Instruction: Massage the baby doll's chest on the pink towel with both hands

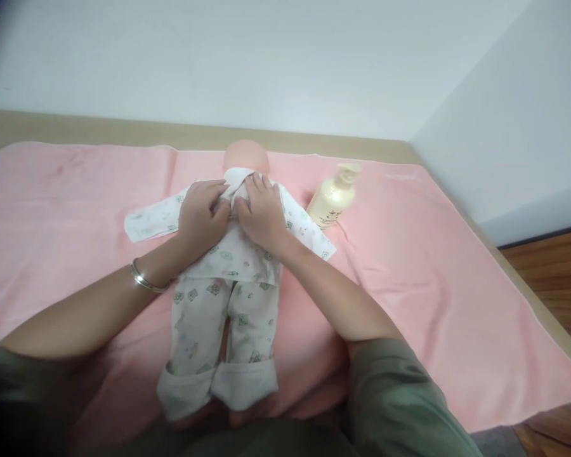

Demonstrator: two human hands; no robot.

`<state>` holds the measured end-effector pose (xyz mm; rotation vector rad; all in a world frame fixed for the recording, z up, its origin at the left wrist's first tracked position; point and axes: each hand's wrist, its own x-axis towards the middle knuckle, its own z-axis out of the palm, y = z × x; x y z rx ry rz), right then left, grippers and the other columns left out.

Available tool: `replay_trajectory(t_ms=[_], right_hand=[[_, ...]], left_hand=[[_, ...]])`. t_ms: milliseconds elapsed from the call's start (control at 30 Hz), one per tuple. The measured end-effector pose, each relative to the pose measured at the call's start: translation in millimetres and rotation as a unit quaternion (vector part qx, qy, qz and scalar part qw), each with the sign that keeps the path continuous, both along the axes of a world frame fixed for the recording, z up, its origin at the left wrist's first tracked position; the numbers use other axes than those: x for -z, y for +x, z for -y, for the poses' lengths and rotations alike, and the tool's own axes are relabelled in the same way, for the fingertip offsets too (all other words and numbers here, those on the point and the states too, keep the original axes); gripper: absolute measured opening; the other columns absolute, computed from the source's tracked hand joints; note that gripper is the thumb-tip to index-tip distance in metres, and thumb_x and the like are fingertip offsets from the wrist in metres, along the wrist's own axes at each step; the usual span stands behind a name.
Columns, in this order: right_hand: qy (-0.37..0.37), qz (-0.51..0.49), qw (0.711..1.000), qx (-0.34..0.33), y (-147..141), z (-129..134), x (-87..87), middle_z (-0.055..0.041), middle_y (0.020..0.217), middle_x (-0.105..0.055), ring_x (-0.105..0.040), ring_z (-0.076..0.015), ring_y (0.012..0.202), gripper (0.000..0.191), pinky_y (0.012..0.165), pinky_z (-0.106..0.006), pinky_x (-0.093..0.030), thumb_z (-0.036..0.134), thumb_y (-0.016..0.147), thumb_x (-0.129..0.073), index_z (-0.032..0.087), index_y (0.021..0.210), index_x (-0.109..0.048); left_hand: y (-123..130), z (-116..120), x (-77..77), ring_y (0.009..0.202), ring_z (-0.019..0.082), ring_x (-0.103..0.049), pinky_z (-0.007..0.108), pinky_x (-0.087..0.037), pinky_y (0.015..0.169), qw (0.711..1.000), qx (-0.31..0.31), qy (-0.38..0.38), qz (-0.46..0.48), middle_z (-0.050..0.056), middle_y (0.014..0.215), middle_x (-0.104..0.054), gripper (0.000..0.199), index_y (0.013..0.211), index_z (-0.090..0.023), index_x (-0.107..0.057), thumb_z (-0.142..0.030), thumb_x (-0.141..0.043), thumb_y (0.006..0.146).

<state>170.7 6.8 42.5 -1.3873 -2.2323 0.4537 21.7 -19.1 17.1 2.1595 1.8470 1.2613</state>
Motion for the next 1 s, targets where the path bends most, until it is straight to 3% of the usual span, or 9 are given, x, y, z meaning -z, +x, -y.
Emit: replay_trajectory(t_ms=[133, 233, 400, 533, 700, 833, 933, 1000], right_hand=[[-0.025, 0.017, 1.0, 0.006, 2, -8, -3.3, -0.0179, 0.174, -0.027, -0.015, -0.037, 0.165, 0.064, 0.132, -0.067, -0.013, 0.032, 0.101, -0.038, 0.006, 0.159, -0.037], [-0.025, 0.057, 0.998, 0.01, -2, 6, -7.1, -0.0202, 0.175, -0.022, -0.013, -0.0399, 0.164, 0.067, 0.131, -0.069, -0.014, 0.03, 0.102, -0.034, 0.004, 0.164, -0.029], [-0.005, 0.083, 0.997, 0.001, -8, 35, -10.9, -0.0241, 0.173, -0.023, -0.015, -0.041, 0.164, 0.064, 0.13, -0.066, -0.021, 0.026, 0.103, -0.034, 0.004, 0.162, -0.032], [-0.023, 0.07, 0.997, -0.018, -3, 19, -11.0, -0.0216, 0.174, -0.025, -0.017, -0.0395, 0.164, 0.06, 0.13, -0.067, -0.022, 0.024, 0.102, -0.032, 0.007, 0.159, -0.038], [-0.018, 0.062, 0.998, 0.025, 1, -4, -9.2, -0.0225, 0.171, -0.031, -0.022, -0.0428, 0.161, 0.055, 0.127, -0.071, -0.022, 0.027, 0.103, -0.031, 0.006, 0.151, -0.046], [0.004, 0.094, 0.995, 0.029, -6, 23, -6.8, -0.0257, 0.171, -0.029, -0.022, -0.045, 0.161, 0.061, 0.127, -0.071, -0.024, 0.027, 0.104, -0.035, 0.003, 0.16, -0.035], [0.035, 0.11, 0.993, 0.009, -11, 49, -6.5, -0.026, 0.172, -0.024, -0.017, -0.0448, 0.163, 0.063, 0.128, -0.069, -0.023, 0.03, 0.105, -0.038, 0.005, 0.162, -0.034], [0.03, 0.114, 0.993, -0.007, -12, 52, -8.2, -0.0249, 0.173, -0.023, -0.015, -0.0435, 0.163, 0.062, 0.129, -0.068, -0.022, 0.03, 0.105, -0.039, 0.007, 0.162, -0.035]], left_hand=[[5, 6, -0.1, 0.122, 0.03, -0.063, 0.049, -0.047, 0.116, 1.0, -0.005, 0.022, -0.001, 0.015, 0.128, -0.073, 0.041, 0.116, -0.012, -0.072, -0.026, -0.044, 0.09], [4, 3, -2.0, 0.129, 0.032, -0.059, 0.051, -0.044, 0.12, 0.999, -0.019, -0.02, 0.024, 0.018, 0.135, -0.069, 0.048, 0.125, -0.009, -0.068, -0.028, -0.043, 0.088], [1, -2, -3.4, 0.141, 0.029, -0.054, 0.05, -0.039, 0.127, 0.995, -0.011, -0.068, 0.067, 0.014, 0.146, -0.063, 0.054, 0.132, -0.015, -0.063, -0.027, -0.044, 0.084], [6, 6, -6.2, 0.14, 0.029, -0.055, 0.051, -0.039, 0.127, 0.998, 0.013, -0.055, 0.039, 0.015, 0.144, -0.065, 0.048, 0.129, -0.015, -0.065, -0.024, -0.041, 0.089], [15, 18, -9.9, 0.142, 0.03, -0.054, 0.052, -0.037, 0.127, 0.999, 0.02, -0.046, 0.014, 0.016, 0.147, -0.064, 0.047, 0.128, -0.012, -0.067, -0.023, -0.04, 0.092], [5, 2, -11.0, 0.139, 0.031, -0.056, 0.05, -0.038, 0.126, 0.996, 0.004, -0.084, 0.042, 0.019, 0.145, -0.064, 0.052, 0.133, -0.008, -0.064, -0.027, -0.039, 0.091], [-8, -15, -12.4, 0.13, 0.03, -0.06, 0.05, -0.044, 0.121, 0.992, 0.031, -0.108, 0.052, 0.015, 0.136, -0.069, 0.048, 0.127, -0.014, -0.066, -0.029, -0.039, 0.091], [-12, -20, -12.9, 0.126, 0.03, -0.062, 0.05, -0.046, 0.118, 0.992, 0.045, -0.111, 0.045, 0.014, 0.132, -0.071, 0.046, 0.124, -0.016, -0.067, -0.03, -0.038, 0.092]])
